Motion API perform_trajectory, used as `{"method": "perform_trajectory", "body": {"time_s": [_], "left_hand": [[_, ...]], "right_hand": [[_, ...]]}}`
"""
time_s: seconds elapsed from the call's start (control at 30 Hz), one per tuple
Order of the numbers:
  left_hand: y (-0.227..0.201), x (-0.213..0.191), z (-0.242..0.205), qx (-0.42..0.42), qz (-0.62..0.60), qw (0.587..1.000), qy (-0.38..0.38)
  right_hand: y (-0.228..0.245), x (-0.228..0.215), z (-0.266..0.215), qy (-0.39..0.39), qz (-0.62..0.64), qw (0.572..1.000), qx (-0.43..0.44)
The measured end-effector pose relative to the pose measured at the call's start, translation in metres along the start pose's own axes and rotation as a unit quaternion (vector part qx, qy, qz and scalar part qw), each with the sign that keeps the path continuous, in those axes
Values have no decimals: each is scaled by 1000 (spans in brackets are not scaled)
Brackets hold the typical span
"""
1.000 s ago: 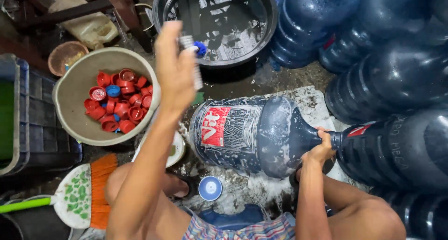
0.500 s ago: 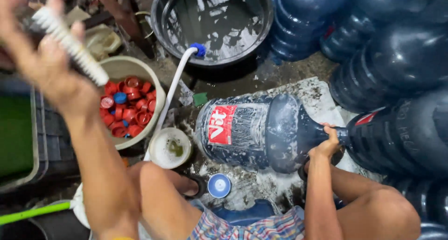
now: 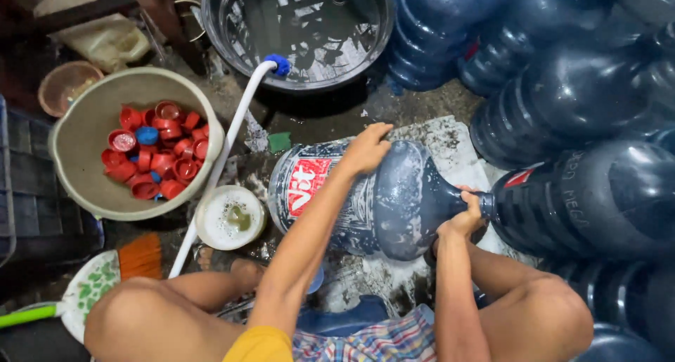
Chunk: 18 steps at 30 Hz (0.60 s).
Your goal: The person scrubs the exterior of a large blue water jug with soapy hands, then rinses it using water from a nearby basin. They pour water into the jug with a blue scoop and shake it to rinse the interior, repeating the rinse cycle.
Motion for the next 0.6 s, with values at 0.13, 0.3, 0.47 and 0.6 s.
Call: {"method": "perform_trajectory", "body": {"time_s": [0.13,0.3,0.47,0.6], "left_hand": [[-75,-29,-120,34,49,990,-126],[-21,38,-222,122,47,966,-225],[-27,-16,-160,70,-14,959,-275],[-72,-17,-160,96,-60,967,-229]], "right_hand": [[8,-4,0,-28,6,999,-15],[-1,-22,-6,-142,-74,985,57],[2,-23,-7,-173,-96,978,68],[12,-23,-23,-249,-152,953,87]]}}
Point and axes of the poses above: each hand's wrist, its own z-axis towards the middle knuckle, its own x-axis out of the palm, y = z × x, the point moved 5 cm from there along z, towards the middle knuckle, and after that the axes turned 11 degrees about -x, right-handed, at the moved point
